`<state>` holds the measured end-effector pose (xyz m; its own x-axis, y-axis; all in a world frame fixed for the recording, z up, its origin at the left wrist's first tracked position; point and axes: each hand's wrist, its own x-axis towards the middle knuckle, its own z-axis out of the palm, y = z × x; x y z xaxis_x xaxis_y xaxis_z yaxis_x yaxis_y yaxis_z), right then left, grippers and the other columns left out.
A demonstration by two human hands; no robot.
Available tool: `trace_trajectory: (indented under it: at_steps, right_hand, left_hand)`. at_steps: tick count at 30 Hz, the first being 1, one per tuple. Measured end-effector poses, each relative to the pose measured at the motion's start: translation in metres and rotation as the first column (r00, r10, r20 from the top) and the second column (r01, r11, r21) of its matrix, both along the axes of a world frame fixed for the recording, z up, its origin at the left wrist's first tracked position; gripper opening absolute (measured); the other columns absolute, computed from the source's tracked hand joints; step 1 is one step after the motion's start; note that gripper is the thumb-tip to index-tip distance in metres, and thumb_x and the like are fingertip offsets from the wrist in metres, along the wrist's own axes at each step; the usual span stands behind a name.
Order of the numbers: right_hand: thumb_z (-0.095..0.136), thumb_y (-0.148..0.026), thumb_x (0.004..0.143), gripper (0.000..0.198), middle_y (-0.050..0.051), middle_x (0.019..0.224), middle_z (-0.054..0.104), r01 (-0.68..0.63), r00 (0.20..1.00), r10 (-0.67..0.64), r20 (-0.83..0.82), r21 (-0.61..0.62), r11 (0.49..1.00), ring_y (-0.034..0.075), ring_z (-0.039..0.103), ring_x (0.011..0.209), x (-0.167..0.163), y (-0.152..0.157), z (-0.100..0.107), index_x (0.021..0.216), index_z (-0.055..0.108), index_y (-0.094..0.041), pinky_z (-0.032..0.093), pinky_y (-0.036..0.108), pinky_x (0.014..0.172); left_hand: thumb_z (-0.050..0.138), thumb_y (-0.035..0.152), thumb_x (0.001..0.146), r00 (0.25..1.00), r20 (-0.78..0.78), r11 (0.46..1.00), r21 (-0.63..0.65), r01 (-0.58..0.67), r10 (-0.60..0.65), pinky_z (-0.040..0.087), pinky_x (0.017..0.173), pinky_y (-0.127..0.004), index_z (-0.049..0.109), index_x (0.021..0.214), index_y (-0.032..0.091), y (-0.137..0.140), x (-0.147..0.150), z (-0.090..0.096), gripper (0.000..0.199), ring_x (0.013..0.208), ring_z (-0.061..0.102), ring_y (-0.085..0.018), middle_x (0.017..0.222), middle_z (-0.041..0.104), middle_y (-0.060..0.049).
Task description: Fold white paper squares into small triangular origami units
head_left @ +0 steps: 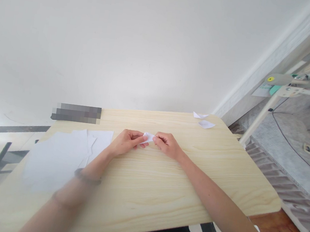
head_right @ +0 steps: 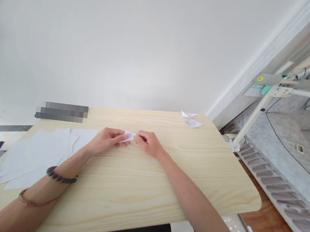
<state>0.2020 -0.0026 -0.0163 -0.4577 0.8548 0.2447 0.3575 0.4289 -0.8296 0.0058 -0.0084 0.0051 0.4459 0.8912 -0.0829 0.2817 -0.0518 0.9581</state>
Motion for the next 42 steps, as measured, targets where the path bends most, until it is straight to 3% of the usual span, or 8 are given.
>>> trace_trajectory:
  at_steps: [4,12,19,27,34,42]
  right_hand:
    - [0.039,-0.032,0.083,0.027,-0.005,0.053,0.033,0.039,0.999,-0.039,-0.018,0.009,0.999,0.006,0.030,0.049,0.0006,0.0006,-0.0002,0.060,0.041,-0.016,0.025,0.020,0.048]
    - [0.041,-0.038,0.082,0.031,-0.005,0.055,0.030,-0.001,0.998,0.000,0.064,0.010,1.000,0.006,0.027,0.050,-0.0004,0.0017,-0.0014,0.059,0.039,-0.016,0.022,0.021,0.047]
    - [0.038,-0.035,0.084,0.031,-0.005,0.056,0.030,-0.051,0.996,0.049,0.076,0.029,0.998,0.006,0.026,0.050,-0.0010,-0.0008,0.0023,0.060,0.040,-0.016,0.021,0.022,0.048]
    - [0.039,-0.037,0.083,0.030,-0.004,0.057,0.033,-0.019,0.999,0.017,0.050,0.036,0.999,0.007,0.028,0.052,0.0001,0.0005,-0.0001,0.061,0.041,-0.016,0.024,0.021,0.049]
    - [0.039,-0.035,0.083,0.031,-0.004,0.057,0.033,-0.008,0.997,0.003,0.072,0.058,0.998,0.006,0.029,0.052,-0.0002,0.0007,0.0010,0.060,0.042,-0.016,0.023,0.021,0.049]
    - [0.040,-0.036,0.083,0.030,-0.005,0.053,0.032,0.020,0.999,-0.020,0.042,-0.009,1.000,0.007,0.028,0.050,-0.0003,0.0006,0.0007,0.062,0.044,-0.016,0.023,0.021,0.048]
  left_hand:
    - [0.052,0.045,0.075,0.999,-0.014,0.999,-0.037,0.032,-0.033,0.041,0.055,-0.022,0.064,0.091,0.014,0.0013,-0.0031,-0.0011,0.037,0.070,0.060,-0.016,0.079,0.068,-0.008]
    - [0.052,0.041,0.076,0.997,-0.025,0.997,-0.006,0.076,-0.076,0.041,0.061,-0.023,0.065,0.082,0.014,0.0014,-0.0059,-0.0016,0.031,0.068,0.058,-0.014,0.077,0.068,-0.006]
    - [0.048,0.042,0.078,0.988,-0.126,0.995,0.035,0.097,-0.092,0.026,0.043,-0.020,0.064,0.075,0.013,-0.0012,-0.0059,-0.0006,0.033,0.045,0.042,-0.007,0.065,0.064,-0.002]
    - [0.046,0.044,0.079,0.987,-0.116,0.993,0.012,0.117,-0.115,0.040,0.063,-0.022,0.064,0.074,0.015,-0.0004,-0.0049,0.0007,0.034,0.070,0.057,-0.014,0.077,0.067,-0.004]
    - [0.040,0.042,0.081,0.975,-0.207,0.986,0.127,0.111,-0.083,0.027,0.043,-0.019,0.061,0.066,0.014,-0.0041,-0.0012,0.0041,0.039,0.044,0.036,-0.006,0.059,0.060,0.000]
    - [0.040,0.042,0.081,0.984,-0.163,0.985,0.143,0.091,-0.068,0.025,0.041,-0.019,0.061,0.072,0.014,-0.0052,0.0004,0.0030,0.035,0.042,0.032,-0.006,0.056,0.057,0.001]
